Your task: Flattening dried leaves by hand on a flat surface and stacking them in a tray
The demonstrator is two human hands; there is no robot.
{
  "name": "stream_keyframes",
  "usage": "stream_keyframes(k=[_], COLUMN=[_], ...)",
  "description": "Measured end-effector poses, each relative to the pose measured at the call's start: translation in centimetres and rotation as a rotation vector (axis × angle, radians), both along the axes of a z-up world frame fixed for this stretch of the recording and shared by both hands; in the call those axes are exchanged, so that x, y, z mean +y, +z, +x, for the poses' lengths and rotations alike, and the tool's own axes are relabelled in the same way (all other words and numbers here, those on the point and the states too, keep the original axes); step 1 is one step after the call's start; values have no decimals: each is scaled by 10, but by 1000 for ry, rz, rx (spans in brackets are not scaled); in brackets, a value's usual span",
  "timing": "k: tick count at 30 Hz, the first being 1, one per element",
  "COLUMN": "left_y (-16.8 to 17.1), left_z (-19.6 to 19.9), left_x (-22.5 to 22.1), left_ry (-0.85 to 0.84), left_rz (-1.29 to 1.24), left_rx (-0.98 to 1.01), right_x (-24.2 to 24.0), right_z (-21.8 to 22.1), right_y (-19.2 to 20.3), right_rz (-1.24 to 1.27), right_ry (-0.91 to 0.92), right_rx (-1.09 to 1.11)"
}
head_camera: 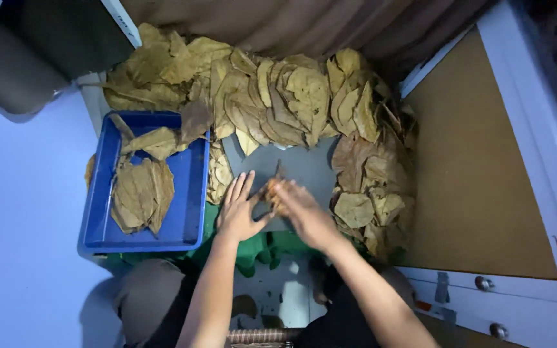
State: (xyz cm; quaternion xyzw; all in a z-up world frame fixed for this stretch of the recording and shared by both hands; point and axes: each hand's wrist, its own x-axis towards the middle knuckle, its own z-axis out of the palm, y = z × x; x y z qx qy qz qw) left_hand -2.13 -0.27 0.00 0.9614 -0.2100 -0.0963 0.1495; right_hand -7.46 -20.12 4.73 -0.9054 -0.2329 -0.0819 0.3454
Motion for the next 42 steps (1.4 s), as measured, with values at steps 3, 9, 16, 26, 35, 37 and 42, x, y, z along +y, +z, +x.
stream_keyframes(k=[3, 9, 16, 26, 35, 37, 42], left_y=[-11, -1, 2, 9, 1, -5, -2], left_z=[-1, 0, 0, -2, 3, -1, -1], left_x=[1, 2, 2, 3, 6, 5, 5], left_ry=[-19, -5, -6, -6, -6, -15, -1], left_rz=[46, -16, -111, -26, -94, -99, -72], left_rx=[-76, -34, -15, 32, -3, -24, -58], right_x=[4, -7, -12, 7, -10, -6, 19], right_z=[-13, 33, 44, 3, 56, 43, -2], right_y=[-58, -72, -59, -65, -63, -47, -31], right_rz=[-26, -65, -26, -74, -109, -106, -49], right_ry=[79, -50, -153, 26, -221, -275, -89], right_rx=[136, 39, 66, -8, 121, 158, 37])
